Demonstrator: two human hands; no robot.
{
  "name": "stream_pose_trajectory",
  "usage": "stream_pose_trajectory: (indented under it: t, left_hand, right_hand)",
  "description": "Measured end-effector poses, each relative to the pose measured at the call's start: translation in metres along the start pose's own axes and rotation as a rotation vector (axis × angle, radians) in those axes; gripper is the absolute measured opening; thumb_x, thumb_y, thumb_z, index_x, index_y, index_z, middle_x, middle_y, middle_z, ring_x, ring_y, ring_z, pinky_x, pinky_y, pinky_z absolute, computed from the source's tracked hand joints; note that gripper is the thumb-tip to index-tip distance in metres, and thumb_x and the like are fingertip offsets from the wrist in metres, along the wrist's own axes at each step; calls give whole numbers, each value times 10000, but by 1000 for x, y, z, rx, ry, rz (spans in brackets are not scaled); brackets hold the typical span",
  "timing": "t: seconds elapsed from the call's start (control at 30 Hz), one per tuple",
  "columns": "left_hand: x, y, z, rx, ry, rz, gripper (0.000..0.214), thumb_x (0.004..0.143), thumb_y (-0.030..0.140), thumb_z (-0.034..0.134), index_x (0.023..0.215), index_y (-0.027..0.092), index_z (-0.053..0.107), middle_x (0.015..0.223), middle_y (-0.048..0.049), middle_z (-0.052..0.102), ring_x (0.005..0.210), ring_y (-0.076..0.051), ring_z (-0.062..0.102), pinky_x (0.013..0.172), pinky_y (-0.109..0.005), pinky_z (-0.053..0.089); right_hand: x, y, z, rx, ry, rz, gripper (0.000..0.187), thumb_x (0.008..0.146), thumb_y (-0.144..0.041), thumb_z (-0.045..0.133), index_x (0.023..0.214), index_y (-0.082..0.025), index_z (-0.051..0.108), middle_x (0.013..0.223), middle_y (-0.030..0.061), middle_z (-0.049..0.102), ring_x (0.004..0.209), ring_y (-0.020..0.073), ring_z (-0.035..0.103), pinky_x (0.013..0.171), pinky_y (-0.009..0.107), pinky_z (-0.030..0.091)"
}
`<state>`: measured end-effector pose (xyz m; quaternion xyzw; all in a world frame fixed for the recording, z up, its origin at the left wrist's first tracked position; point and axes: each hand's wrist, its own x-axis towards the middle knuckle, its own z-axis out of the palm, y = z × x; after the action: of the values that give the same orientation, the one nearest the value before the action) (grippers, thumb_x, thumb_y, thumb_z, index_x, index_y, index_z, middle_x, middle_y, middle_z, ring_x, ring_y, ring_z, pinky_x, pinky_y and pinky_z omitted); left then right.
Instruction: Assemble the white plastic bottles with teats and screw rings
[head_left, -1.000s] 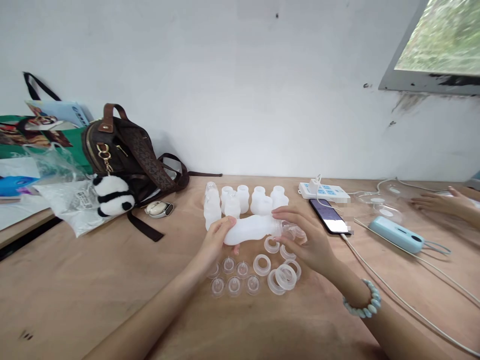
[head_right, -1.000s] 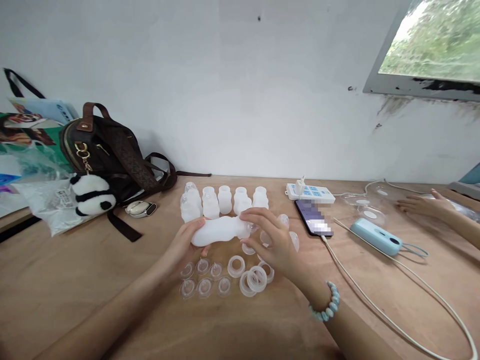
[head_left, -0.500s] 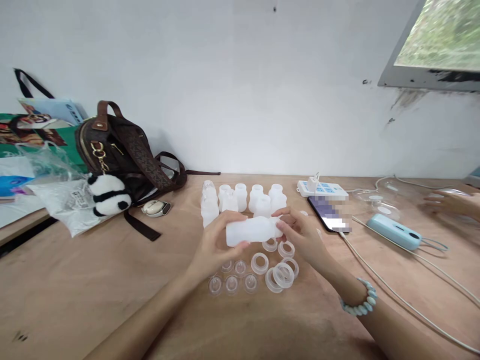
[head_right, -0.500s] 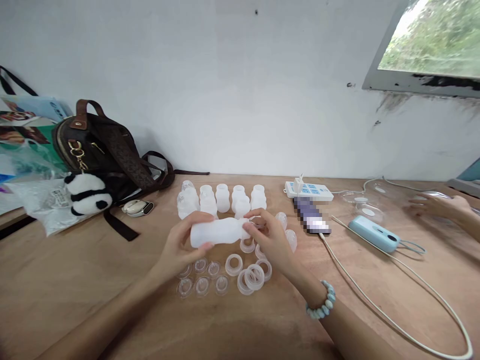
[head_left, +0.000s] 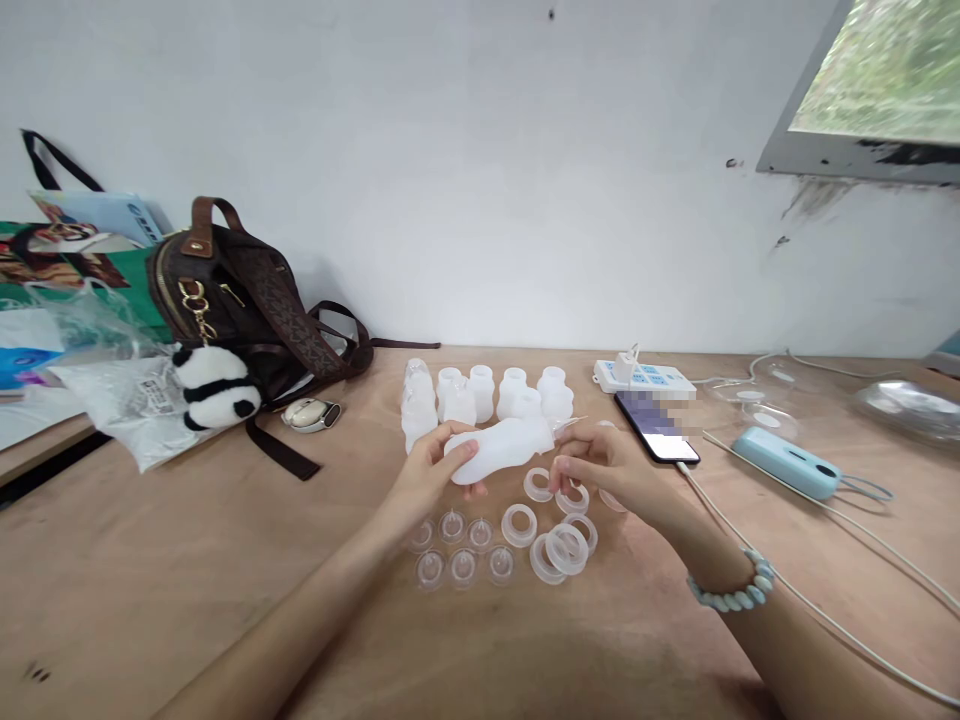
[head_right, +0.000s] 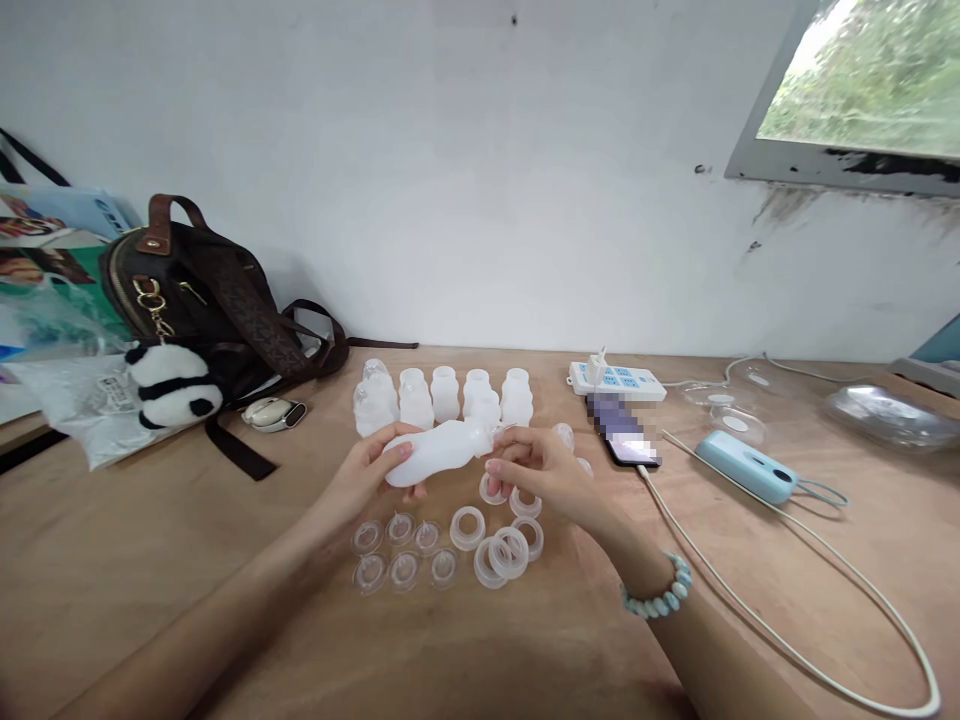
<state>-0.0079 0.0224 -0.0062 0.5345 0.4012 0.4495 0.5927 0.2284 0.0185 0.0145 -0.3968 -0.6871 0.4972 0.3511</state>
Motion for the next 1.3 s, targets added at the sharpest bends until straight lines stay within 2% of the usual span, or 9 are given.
stream_pose_trajectory:
  t: [0.1, 0.2, 0.37, 0.6, 0.7, 0.8, 1.0, 1.2, 1.3]
  left_hand:
    - [-1, -1, -2, -96, -77, -132, 445, 782, 535, 629, 956, 128, 579, 682, -27, 653, 472, -98, 582, 423, -173, 411]
    - [-2, -4, -4, -125, -167, -264, 497, 824, 565, 568, 1056, 126, 592, 748, -64, 695, 444, -73, 536, 395, -161, 366]
    - [-1, -3, -5, -3, -212, -285, 550, 825, 596, 539, 1075, 112, 609, 716, -50, 680, 442, -49, 471, 394, -144, 363]
    - [-8, -8, -5, 873, -18, 767, 402, 805, 381, 707, 1153, 200, 622, 1123, -66, 704, 1009, -161, 684, 861, -257, 585]
    - [-10, -15, -10, 1198, 71, 1201, 427, 819, 330, 702, 1203, 181, 591, 1138, -93, 706, 974, -159, 697, 834, -267, 595]
    - [-12, -18, -12, 1345, 125, 1384, 484, 797, 316, 727, 1228, 155, 578, 1123, -110, 712, 946, -170, 697, 802, -275, 600]
    - [-10, -18, -8, 1256, 129, 1208, 437, 837, 333, 678, 1208, 140, 553, 1124, -110, 702, 1002, -159, 690, 858, -264, 603]
    - [-8, -16, -7, 1072, 270, 998, 354, 855, 325, 653, 1155, 165, 552, 1069, -74, 703, 1008, -147, 690, 888, -259, 594]
    - [-8, -15, -7, 1060, 283, 982, 362, 849, 330, 661, 1154, 169, 553, 1074, -74, 704, 1013, -152, 689, 895, -266, 590]
  right_hand:
    - [1, 3, 3, -190, 101, -74, 344, 825, -479, 652, 738, -153, 587, 636, 46, 648, 541, 111, 558, 496, 227, 425]
    - [2, 10, 6, -285, 254, -222, 295, 818, -393, 671, 1008, -175, 614, 892, 63, 689, 689, 127, 605, 597, 247, 491]
    - [2, 18, 9, -240, 171, -231, 289, 844, -378, 637, 1072, -204, 600, 1036, 61, 651, 883, 155, 619, 707, 256, 521]
    - [10, 24, 10, 6, 195, 75, 359, 816, -532, 580, 743, -188, 509, 558, -19, 549, 437, 84, 452, 398, 198, 305]
    - [7, 17, 9, 58, 158, 92, 360, 789, -531, 605, 722, -198, 486, 553, -22, 549, 450, 90, 462, 403, 195, 292]
    - [3, 12, 12, 94, 143, 98, 357, 793, -520, 590, 688, -202, 466, 522, -25, 513, 464, 102, 479, 411, 197, 279]
    - [5, 12, 12, -99, 236, 23, 405, 869, -554, 479, 729, -181, 554, 587, 12, 581, 491, 121, 512, 448, 228, 346]
    - [3, 12, -25, -693, 646, -195, 258, 918, -385, 491, 871, -170, 626, 749, 38, 666, 684, 154, 596, 640, 261, 412]
    - [4, 19, -39, -1085, 591, -155, 98, 852, -247, 583, 840, -176, 649, 791, 35, 680, 758, 183, 592, 696, 295, 394]
